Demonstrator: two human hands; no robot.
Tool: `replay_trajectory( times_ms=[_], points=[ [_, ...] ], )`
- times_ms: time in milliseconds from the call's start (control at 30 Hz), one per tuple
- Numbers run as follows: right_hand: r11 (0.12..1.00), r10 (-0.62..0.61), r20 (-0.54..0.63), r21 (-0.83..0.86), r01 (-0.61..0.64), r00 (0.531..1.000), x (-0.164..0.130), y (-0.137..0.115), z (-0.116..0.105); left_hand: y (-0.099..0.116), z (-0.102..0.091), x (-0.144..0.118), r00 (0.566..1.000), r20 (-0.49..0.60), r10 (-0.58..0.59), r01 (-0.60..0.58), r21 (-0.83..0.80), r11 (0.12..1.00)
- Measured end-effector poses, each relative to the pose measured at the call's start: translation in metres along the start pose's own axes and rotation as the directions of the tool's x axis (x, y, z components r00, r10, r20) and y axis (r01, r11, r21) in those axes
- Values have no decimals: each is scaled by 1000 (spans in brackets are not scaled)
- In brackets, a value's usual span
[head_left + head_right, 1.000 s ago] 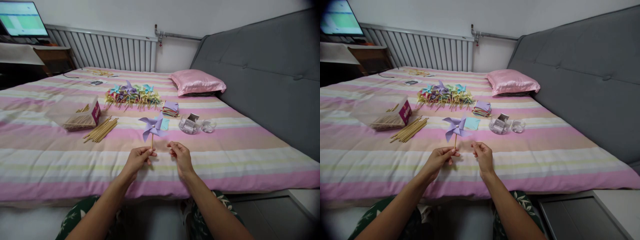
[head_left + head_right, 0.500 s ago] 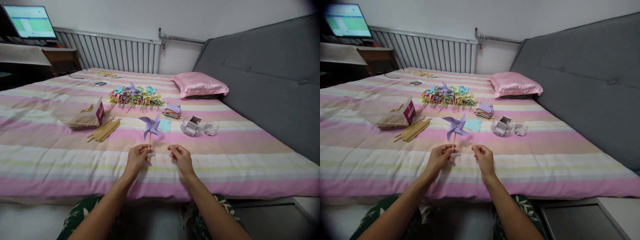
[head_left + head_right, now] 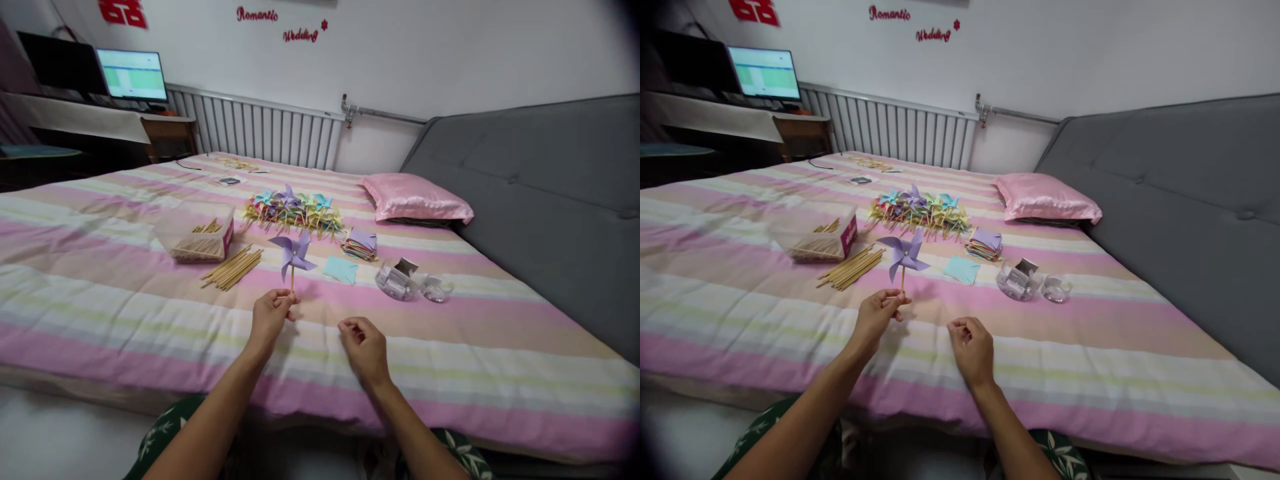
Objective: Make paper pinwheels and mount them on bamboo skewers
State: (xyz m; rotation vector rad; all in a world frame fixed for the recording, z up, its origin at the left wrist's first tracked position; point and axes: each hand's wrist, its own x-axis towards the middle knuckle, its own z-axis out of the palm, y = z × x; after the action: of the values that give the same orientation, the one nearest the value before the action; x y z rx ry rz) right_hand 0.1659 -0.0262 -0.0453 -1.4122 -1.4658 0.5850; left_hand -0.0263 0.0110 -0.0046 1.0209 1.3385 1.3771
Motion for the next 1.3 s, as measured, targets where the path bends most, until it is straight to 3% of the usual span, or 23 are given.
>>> replay_trajectory(
  times_ms=[100,233,800,1133,1300],
  points=[
    [966,-146,41,-212,151,988,-8,0,11,2,-10,2,999,-38,18,-19,-31,999],
    [935,-218,34,-278,218,975,-15,5,18,2,-23,3,996,-83,40,-44,-37,998],
    [876,-269,-16,-421,237,963,-20,14,26,-4,-59,1,990,-142,22,-39,-124,992],
    [863,-255,-11,-453,223,967,-20,9,26,-23,-66,4,995,-102,20,-27,-75,997],
    [880,-231,0,-426,209,973,-19,5,23,-33,-67,-2,994,-79,78,-80,-18,997]
  ],
)
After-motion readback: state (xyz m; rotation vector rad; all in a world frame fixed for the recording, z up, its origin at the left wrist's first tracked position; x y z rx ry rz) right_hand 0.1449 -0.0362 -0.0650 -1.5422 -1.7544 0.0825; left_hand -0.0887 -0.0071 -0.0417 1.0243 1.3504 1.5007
